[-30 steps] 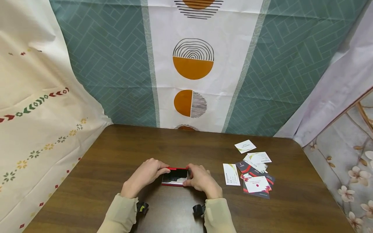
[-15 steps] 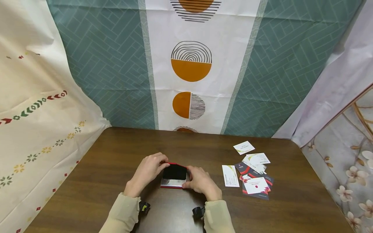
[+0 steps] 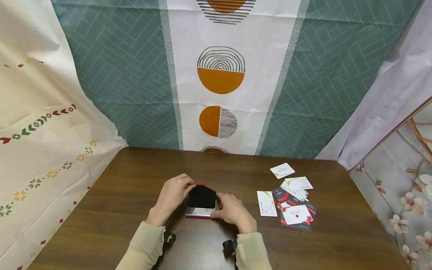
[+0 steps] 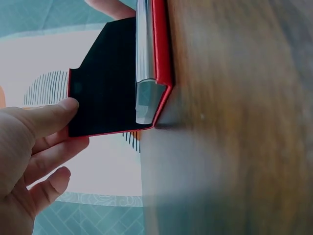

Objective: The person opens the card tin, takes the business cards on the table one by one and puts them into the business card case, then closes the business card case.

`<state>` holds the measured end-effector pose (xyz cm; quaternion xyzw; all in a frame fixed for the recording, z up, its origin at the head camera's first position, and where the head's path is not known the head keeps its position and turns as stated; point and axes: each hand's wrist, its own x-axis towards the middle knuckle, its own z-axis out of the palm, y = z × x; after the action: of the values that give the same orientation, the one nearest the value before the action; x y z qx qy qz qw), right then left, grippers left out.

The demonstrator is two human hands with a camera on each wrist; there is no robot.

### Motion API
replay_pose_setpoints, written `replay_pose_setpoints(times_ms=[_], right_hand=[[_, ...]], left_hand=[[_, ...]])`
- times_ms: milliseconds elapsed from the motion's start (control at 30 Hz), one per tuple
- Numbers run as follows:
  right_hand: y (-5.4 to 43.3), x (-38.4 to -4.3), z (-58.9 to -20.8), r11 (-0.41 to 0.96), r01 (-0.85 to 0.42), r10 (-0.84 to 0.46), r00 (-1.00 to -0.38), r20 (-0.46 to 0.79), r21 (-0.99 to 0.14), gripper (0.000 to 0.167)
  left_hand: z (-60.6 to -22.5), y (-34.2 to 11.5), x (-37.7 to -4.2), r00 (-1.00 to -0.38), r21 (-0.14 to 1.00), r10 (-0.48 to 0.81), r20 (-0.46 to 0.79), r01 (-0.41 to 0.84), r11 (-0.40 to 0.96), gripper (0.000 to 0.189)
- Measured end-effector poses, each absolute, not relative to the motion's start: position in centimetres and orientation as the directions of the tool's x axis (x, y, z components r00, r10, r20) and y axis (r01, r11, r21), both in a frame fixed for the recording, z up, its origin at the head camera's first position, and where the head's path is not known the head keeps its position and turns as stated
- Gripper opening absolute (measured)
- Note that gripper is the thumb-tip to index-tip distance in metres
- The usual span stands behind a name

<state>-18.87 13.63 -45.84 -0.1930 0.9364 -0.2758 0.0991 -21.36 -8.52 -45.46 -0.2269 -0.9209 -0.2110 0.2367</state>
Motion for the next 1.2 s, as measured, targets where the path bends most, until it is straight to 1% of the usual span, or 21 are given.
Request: replay_pose_setpoints(times_ms=[233,333,467,600,733,933,1200], right_hand=[[13.7,-19.0,-45.8,0.780,-0.296,-0.406,-0.909,-0.087,-0.551,0.065],[13.6,-19.0,-45.9,0.782,-0.294,-0.406,-0.909,-0.091,-0.550,0.066],[13.5,-18.9,-45.8,0.784,-0.290,-0.407,-0.908,-0.101,-0.549,0.067],[13.5,-19.0,-45.7,0.785,-0.292,-0.412,-0.905,-0.108,-0.546,0.069],[13.4,-18.9,-45.7,0.784,-0.309,-0.423,-0.900,-0.099,-0.538,0.068],[13.5,-18.8,-45.6,0.786,-0.311,-0.424,-0.900,-0.098,-0.535,0.067],[13.6,-18.9,-45.8,0.791,-0.305,-0.418,-0.902,-0.105,-0.530,0.061]], left_hand=[[-45.4,-8.4,-21.4,-0.787,0.279,0.321,0.527,0.517,0.809,0.004],[-45.4,-8.6,-21.4,-0.806,0.280,0.337,0.487,0.509,0.814,0.010],[-45.4,-9.0,-21.3,-0.839,0.291,0.378,0.391,0.502,0.814,0.026],[-45.6,-9.4,-21.2,-0.877,0.314,0.405,0.260,0.473,0.823,0.045],[-45.8,-9.7,-20.9,-0.905,0.365,0.406,0.127,0.424,0.829,0.059],[-45.8,-10.1,-20.8,-0.904,0.450,0.427,-0.028,0.371,0.812,0.071],[-45.9,-10.2,-21.0,-0.888,0.449,0.442,-0.123,0.348,0.823,0.087]])
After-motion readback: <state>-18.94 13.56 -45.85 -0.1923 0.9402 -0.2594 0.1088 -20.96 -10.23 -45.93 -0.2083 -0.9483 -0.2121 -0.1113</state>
